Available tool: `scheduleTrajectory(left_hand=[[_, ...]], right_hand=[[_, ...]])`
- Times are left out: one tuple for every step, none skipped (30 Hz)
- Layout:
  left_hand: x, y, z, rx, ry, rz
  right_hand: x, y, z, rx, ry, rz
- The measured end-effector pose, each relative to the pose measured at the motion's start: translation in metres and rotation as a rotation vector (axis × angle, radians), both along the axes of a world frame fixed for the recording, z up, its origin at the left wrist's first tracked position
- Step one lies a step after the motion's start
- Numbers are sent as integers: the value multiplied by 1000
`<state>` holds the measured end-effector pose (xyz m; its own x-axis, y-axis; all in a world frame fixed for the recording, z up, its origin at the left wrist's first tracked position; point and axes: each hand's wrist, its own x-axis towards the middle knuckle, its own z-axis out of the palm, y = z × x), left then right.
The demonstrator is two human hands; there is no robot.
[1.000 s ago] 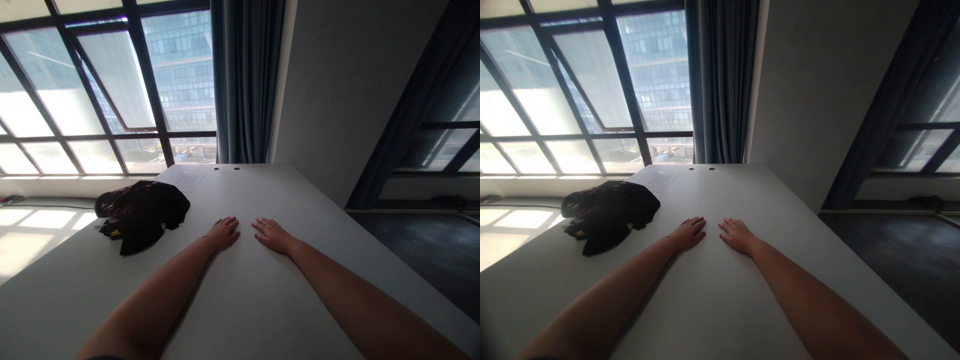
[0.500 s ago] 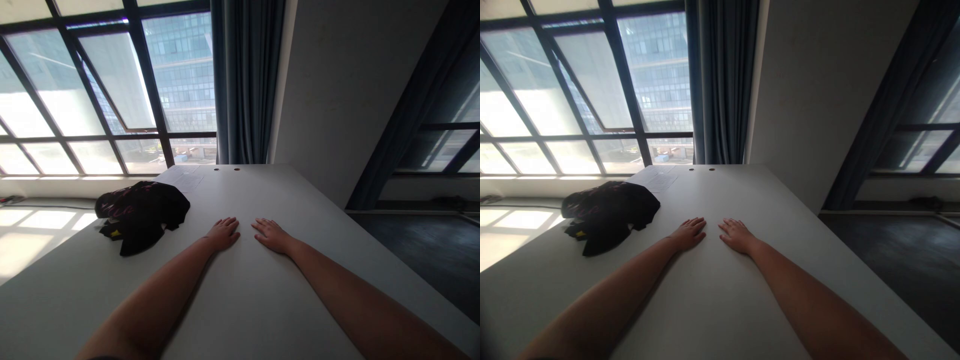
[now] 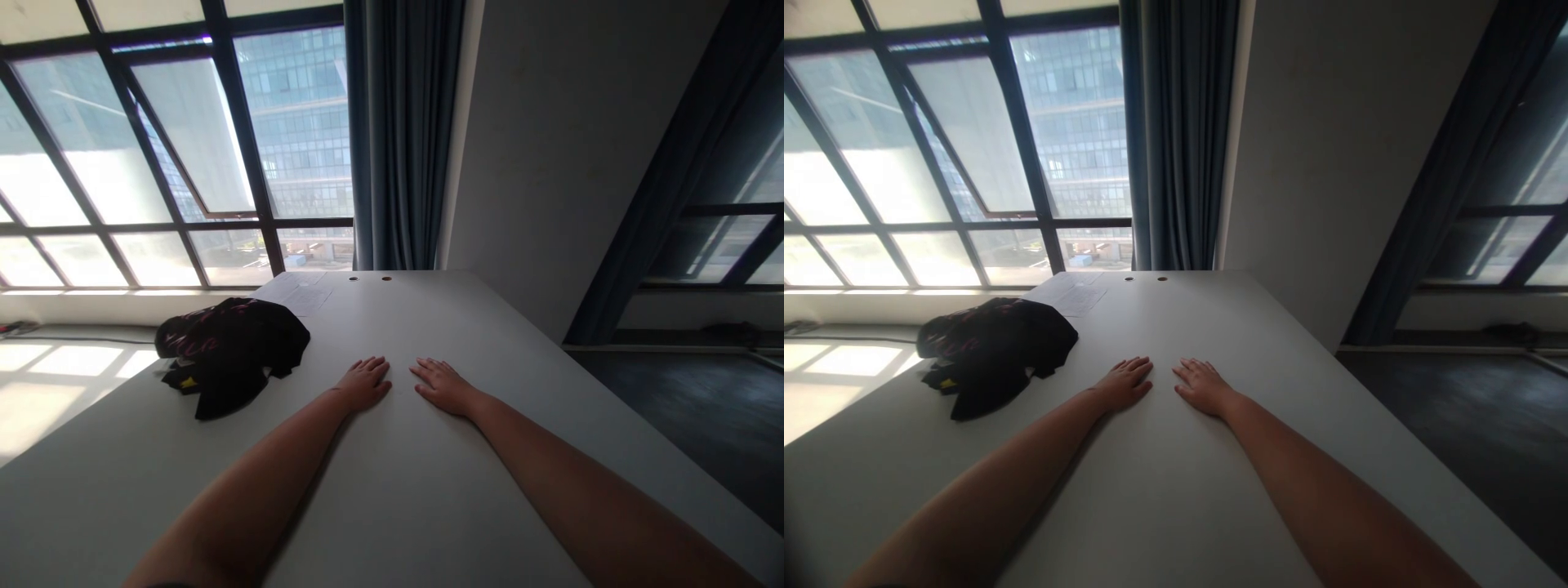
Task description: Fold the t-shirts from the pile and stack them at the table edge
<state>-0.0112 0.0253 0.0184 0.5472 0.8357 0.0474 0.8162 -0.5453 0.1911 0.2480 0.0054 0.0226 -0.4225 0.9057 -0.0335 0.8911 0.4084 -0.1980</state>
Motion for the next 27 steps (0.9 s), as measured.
scheduleTrajectory(left_hand=[[0, 0, 0, -1, 0, 3], [0, 0, 0, -2, 1, 5], [0, 0, 0, -3, 1, 6], [0, 0, 0, -3, 1, 6], [0, 1, -1, -2, -1, 3], [0, 1, -2, 0, -3, 0], [0, 2, -3, 4, -5, -5], [0, 3, -4, 8, -7, -9], [-1, 4, -5, 11, -9, -10], [-1, 4, -6, 14, -11, -11], [-1, 5, -7, 18, -12, -10], [-1, 5, -7, 21, -14, -9], [-1, 5, -7, 23, -16, -9], [-1, 5, -7, 24, -17, -9], [-1, 5, -7, 24, -18, -9], [-1, 5, -7, 23, -18, -9], [-1, 5, -7, 20, -18, -10], [-1, 5, -7, 18, -18, -9], [-1, 5, -7, 16, -19, -9], [-1, 5, -8, 15, -19, -11], [-1, 5, -8, 15, -19, -15], [-2, 5, -8, 17, -18, -18], [-3, 5, -8, 23, -15, -16], [-5, 6, -7, 35, -9, -8], [-7, 7, -6, 56, -2, 8], [-11, 9, -4, 85, 5, 34], [-16, 11, -1, 124, 11, 68]], right_hand=[[0, 0, 0, 0, 1, 2], [0, 0, 0, 0, 1, 3], [0, 0, 0, 0, 2, 3], [0, 0, 0, -1, 2, 2], [0, 1, -1, -1, 2, 2], [0, 1, -1, 0, 1, 2], [1, 2, -2, 4, 2, 4], [1, 3, -3, 9, 3, 6], [1, 3, -4, 14, 5, 9], [1, 4, -5, 17, 7, 11], [2, 5, -6, 19, 10, 12], [2, 5, -6, 20, 13, 12], [2, 5, -7, 20, 16, 13], [2, 5, -7, 19, 18, 12], [3, 5, -7, 19, 21, 11], [3, 5, -7, 19, 24, 10], [2, 5, -7, 17, 26, 9], [2, 5, -7, 15, 26, 7], [2, 5, -7, 14, 25, 6], [2, 5, -6, 13, 23, 6], [2, 5, -6, 14, 20, 6], [2, 5, -7, 14, 19, 7], [2, 5, -7, 16, 20, 7], [2, 5, -7, 16, 22, 8], [3, 5, -7, 15, 25, 9], [3, 5, -7, 14, 28, 10], [3, 5, -7, 11, 32, 10]])
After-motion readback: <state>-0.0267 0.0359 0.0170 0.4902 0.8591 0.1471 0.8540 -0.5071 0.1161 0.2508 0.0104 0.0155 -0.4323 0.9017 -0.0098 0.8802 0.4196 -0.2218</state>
